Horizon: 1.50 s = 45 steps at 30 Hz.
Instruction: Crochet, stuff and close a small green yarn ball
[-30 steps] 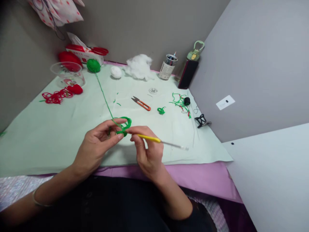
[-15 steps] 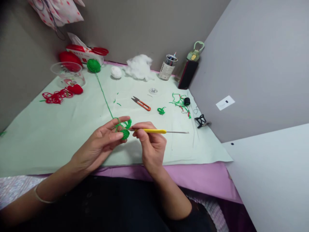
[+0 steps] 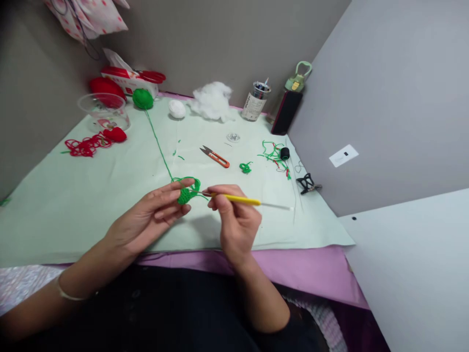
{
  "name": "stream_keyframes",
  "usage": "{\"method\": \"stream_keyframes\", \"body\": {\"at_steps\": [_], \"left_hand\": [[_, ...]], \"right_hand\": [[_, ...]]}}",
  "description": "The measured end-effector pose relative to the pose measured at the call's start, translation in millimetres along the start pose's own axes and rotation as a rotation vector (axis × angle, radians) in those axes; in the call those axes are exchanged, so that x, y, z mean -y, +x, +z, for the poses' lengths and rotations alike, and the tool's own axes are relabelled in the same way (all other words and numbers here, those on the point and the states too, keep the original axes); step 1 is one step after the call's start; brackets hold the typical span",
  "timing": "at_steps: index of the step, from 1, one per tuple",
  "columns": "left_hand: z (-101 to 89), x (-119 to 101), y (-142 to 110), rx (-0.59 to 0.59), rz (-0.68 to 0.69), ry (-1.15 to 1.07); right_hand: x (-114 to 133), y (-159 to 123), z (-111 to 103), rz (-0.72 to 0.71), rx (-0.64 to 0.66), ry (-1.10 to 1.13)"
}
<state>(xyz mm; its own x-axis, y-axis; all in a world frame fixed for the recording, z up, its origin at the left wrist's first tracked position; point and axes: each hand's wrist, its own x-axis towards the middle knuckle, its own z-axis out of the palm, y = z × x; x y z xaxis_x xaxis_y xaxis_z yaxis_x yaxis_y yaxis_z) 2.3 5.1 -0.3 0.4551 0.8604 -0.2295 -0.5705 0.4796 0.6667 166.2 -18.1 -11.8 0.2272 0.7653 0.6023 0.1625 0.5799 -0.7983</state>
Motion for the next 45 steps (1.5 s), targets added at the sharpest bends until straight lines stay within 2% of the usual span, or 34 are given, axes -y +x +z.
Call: {"method": "stream_keyframes", "body": {"at_steps": [3, 7, 13, 16, 18, 22, 24, 25, 27, 29, 30, 33, 36, 39, 41, 43, 45], "left_hand": [[1.8, 0, -1, -0.007, 0.085, 0.091], [3.8, 4, -4, -0.014, 0.183, 0.272], [-1.2, 3, -4, -0.007, 0.239, 0.371], [-3.2, 2, -5, -0.021, 0.264, 0.393], [-3.6, 4, -6, -0.042, 0.298, 0.437], [-1.1, 9, -6, -0.113, 0.369, 0.513], [0.9, 10, -5, -0.115, 0.332, 0.429], [1.5, 9, -5, -0.1, 0.27, 0.354], [1.7, 7, -3, -0.054, 0.106, 0.197], [0.5, 3, -2, -0.025, -0.007, 0.09], [-0.1, 1, -2, -0.02, -0.017, 0.066], [0.2, -3, -3, -0.016, 0.049, 0.084], [4.4, 0, -5, 0.003, 0.094, 0.151], [9.0, 4, -5, -0.027, 0.153, 0.196], [10.3, 5, -4, -0.054, 0.161, 0.177], [9.2, 5, -3, -0.041, 0.095, 0.114], [6.1, 3, -2, -0.01, 0.003, 0.041]], "right_hand": [[1, 4, 0, 0.176, 0.032, 0.188], [0, 3, 1, 0.205, 0.094, 0.14], [-1, 7, -1, 0.281, 0.091, 0.295], [4, 6, -2, 0.209, 0.109, 0.184], [8, 3, -3, 0.107, 0.119, 0.026], [6, -5, 0, -0.25, 0.189, -0.351], [1, -8, 2, -0.441, 0.177, -0.496], [-1, -10, 3, -0.499, 0.155, -0.539], [-4, -10, 4, -0.507, 0.112, -0.524], [-2, -8, 3, -0.363, 0.081, -0.381], [0, -6, 2, -0.26, 0.061, -0.277], [6, 1, 1, 0.001, 0.018, -0.001], [7, 4, 2, 0.058, 0.086, 0.031], [5, 1, 5, 0.004, 0.088, -0.063], [3, -4, 5, -0.098, 0.096, -0.171], [0, -7, 5, -0.246, 0.114, -0.304], [-1, -7, 3, -0.322, 0.103, -0.365]]}}
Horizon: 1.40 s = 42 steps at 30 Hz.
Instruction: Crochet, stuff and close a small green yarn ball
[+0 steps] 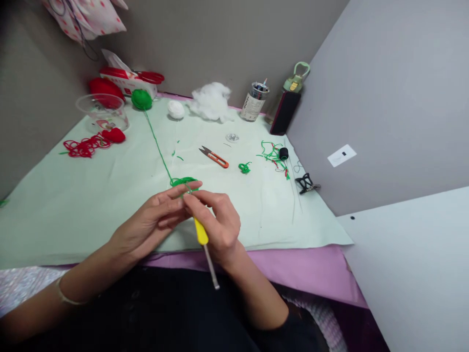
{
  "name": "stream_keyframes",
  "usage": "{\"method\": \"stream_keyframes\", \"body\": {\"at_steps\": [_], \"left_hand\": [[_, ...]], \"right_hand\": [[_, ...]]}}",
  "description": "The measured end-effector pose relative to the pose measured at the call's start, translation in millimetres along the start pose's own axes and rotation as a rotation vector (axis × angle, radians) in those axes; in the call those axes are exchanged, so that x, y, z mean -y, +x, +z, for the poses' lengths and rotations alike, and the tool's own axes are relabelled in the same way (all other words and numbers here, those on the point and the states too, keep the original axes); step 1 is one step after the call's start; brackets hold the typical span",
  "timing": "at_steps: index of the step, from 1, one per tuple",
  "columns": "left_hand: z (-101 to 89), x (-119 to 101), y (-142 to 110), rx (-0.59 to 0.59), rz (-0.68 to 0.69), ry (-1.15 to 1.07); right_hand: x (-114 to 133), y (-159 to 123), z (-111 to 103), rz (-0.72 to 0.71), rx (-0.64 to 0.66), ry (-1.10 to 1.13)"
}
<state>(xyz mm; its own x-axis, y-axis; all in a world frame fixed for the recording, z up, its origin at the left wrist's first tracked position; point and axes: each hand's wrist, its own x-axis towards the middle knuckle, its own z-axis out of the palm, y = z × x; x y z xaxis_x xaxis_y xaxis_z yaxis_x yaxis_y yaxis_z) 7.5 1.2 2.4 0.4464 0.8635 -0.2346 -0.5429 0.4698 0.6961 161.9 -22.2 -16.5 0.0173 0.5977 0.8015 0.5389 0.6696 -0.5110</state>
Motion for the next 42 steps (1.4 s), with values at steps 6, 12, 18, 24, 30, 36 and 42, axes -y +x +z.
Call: {"method": "stream_keyframes", "body": {"at_steps": [6, 12, 18, 24, 30, 36, 42], "left_hand": [[-5.9, -3, -1, 0.01, 0.037, -0.001], [-3.3, 2, -2, 0.0, 0.189, 0.261], [-6.9, 3, -2, -0.044, 0.266, 0.328], [-5.3, 7, -6, -0.165, 0.37, 0.473], [-0.8, 7, -2, -0.106, 0.194, 0.195], [-5.7, -2, 0, -0.056, 0.066, 0.057], [0.8, 0, -5, -0.024, 0.104, 0.113]], "right_hand": [[-1, 12, -7, 0.42, -0.101, 0.442], [-5, 10, -3, 0.516, 0.002, 0.552], [-5, 12, -7, 0.541, 0.003, 0.582], [5, 5, -8, 0.165, 0.113, 0.111], [1, -5, 3, -0.101, 0.032, -0.108], [0, 7, -4, 0.402, -0.112, 0.445], [-5, 5, 1, 0.487, -0.025, 0.524]]}}
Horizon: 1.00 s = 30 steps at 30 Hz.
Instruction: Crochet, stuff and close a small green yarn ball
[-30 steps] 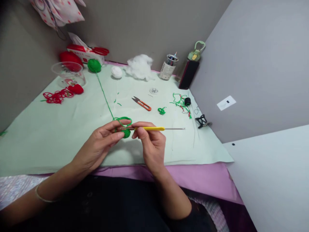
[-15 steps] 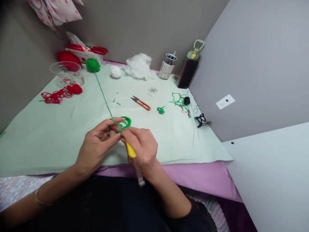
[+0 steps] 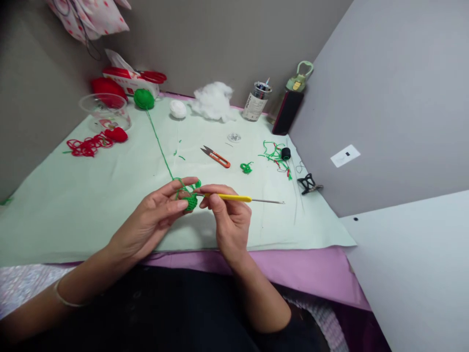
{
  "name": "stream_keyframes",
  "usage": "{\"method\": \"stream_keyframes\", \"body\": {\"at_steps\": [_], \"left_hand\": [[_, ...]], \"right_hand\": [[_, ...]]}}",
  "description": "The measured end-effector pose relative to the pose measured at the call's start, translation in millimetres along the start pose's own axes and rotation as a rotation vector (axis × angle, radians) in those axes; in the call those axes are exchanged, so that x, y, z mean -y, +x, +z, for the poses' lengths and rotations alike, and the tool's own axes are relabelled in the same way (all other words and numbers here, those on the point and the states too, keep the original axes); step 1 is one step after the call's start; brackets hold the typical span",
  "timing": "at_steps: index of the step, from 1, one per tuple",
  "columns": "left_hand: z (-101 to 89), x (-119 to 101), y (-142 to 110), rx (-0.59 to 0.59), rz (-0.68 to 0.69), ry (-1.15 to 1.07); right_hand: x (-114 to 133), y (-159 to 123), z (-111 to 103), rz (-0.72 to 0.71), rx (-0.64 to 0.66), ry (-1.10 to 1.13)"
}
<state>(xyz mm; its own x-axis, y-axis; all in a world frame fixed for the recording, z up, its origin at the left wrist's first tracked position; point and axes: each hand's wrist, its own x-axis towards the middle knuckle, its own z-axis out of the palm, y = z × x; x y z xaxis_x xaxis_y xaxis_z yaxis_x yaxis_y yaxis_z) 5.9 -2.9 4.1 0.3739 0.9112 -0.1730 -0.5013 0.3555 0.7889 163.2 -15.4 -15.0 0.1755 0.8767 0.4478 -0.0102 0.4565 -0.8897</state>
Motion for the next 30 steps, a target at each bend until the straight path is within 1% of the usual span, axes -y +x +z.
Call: {"method": "stream_keyframes", "body": {"at_steps": [6, 9, 10, 12, 15, 16, 17, 18, 19, 21, 22, 23, 25, 26, 28, 30], "left_hand": [[-3.1, 0, 1, -0.015, 0.017, 0.034], [-4.7, 0, 0, -0.023, 0.072, 0.082], [-5.0, 1, 0, -0.031, 0.102, 0.114], [-4.7, 3, -1, -0.063, 0.173, 0.2], [-2.6, 8, -2, -0.133, 0.25, 0.284], [-1.9, 9, -2, -0.137, 0.245, 0.262], [-1.5, 9, -2, -0.123, 0.212, 0.212], [-1.5, 9, -1, -0.094, 0.15, 0.142], [-2.1, 8, 0, -0.059, 0.072, 0.064], [-4.4, 5, 2, -0.008, -0.067, -0.062], [-5.6, 3, 3, 0.003, -0.105, -0.095], [-6.6, 1, 4, 0.004, -0.11, -0.106], [-6.9, -3, 4, 0.003, -0.071, -0.087], [-6.1, -3, 3, 0.009, -0.051, -0.066], [-3.1, -3, 2, 0.019, -0.012, -0.025], [0.3, -1, 1, 0.005, 0.036, 0.017]], "right_hand": [[2, 1, -2, 0.053, -0.001, 0.067], [8, 1, -2, 0.008, 0.0, 0.046], [10, 0, -2, -0.026, 0.0, -0.004], [12, -3, -2, -0.129, 0.015, -0.181], [7, -10, -1, -0.392, 0.088, -0.516], [3, -12, 0, -0.486, 0.094, -0.601], [0, -14, 1, -0.561, 0.081, -0.66], [-3, -15, 2, -0.605, 0.059, -0.686], [-5, -15, 2, -0.611, 0.037, -0.674], [-4, -13, 2, -0.518, 0.003, -0.541], [-2, -11, 2, -0.44, -0.013, -0.435], [0, -9, 1, -0.354, -0.031, -0.318], [5, -3, 0, -0.202, -0.044, -0.115], [7, 0, 0, -0.152, -0.029, -0.059], [9, 3, 0, -0.107, 0.029, -0.05], [8, 3, 1, -0.128, 0.044, -0.131]]}}
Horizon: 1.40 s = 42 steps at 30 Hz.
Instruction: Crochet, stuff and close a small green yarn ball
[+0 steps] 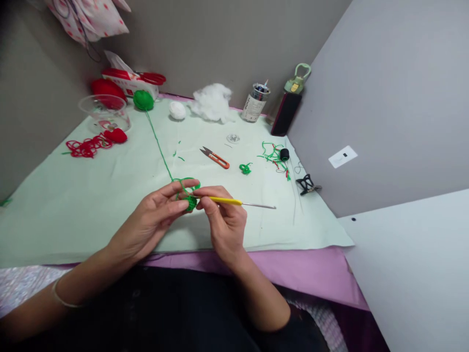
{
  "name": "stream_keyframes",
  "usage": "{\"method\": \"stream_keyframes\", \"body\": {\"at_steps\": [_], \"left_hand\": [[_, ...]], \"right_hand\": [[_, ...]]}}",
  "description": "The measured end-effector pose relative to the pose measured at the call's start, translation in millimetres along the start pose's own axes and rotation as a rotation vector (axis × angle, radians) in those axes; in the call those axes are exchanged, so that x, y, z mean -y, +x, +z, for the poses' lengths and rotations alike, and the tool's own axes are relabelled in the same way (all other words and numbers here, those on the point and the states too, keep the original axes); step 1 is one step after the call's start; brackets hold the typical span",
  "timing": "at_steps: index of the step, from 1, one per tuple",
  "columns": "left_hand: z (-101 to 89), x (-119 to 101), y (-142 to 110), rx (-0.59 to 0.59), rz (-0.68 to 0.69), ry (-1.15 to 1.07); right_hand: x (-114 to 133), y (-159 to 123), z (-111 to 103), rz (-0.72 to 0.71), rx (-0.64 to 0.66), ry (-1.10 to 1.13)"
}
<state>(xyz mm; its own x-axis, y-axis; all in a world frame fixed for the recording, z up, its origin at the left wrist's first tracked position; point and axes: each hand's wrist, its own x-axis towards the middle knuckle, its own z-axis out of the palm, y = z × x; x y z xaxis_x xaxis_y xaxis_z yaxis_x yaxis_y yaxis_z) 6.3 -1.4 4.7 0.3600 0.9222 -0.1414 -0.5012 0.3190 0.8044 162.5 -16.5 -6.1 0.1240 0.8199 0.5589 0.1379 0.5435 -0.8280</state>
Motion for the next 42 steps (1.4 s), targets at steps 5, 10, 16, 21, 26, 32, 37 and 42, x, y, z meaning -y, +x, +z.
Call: {"method": "stream_keyframes", "body": {"at_steps": [5, 10, 16, 21, 26, 32, 37, 42], "left_hand": [[1.7, 4, 2, -0.032, 0.004, -0.029], [-6.7, -1, 6, 0.036, -0.173, -0.182], [-4.8, -1, 3, 0.026, -0.031, -0.053], [-3.9, 3, 1, 0.008, 0.057, 0.144], [-5.1, 3, 0, 0.004, 0.096, 0.153], [-10.3, 6, 0, -0.032, 0.158, 0.279], [-8.6, 9, -1, -0.094, 0.222, 0.404], [-3.7, 11, -1, -0.084, 0.117, 0.207]], "right_hand": [[-6, -11, 4, -0.298, 0.001, -0.343], [-5, -7, -1, -0.239, -0.079, -0.229], [-4, 1, -3, 0.154, -0.07, 0.197], [-4, -1, -2, 0.223, -0.062, 0.256], [-3, 2, -5, 0.269, -0.032, 0.354], [4, -5, -6, 0.074, 0.0, 0.06], [3, -13, -5, -0.268, 0.09, -0.359], [-12, -20, 0, -0.496, 0.033, -0.608]]}}
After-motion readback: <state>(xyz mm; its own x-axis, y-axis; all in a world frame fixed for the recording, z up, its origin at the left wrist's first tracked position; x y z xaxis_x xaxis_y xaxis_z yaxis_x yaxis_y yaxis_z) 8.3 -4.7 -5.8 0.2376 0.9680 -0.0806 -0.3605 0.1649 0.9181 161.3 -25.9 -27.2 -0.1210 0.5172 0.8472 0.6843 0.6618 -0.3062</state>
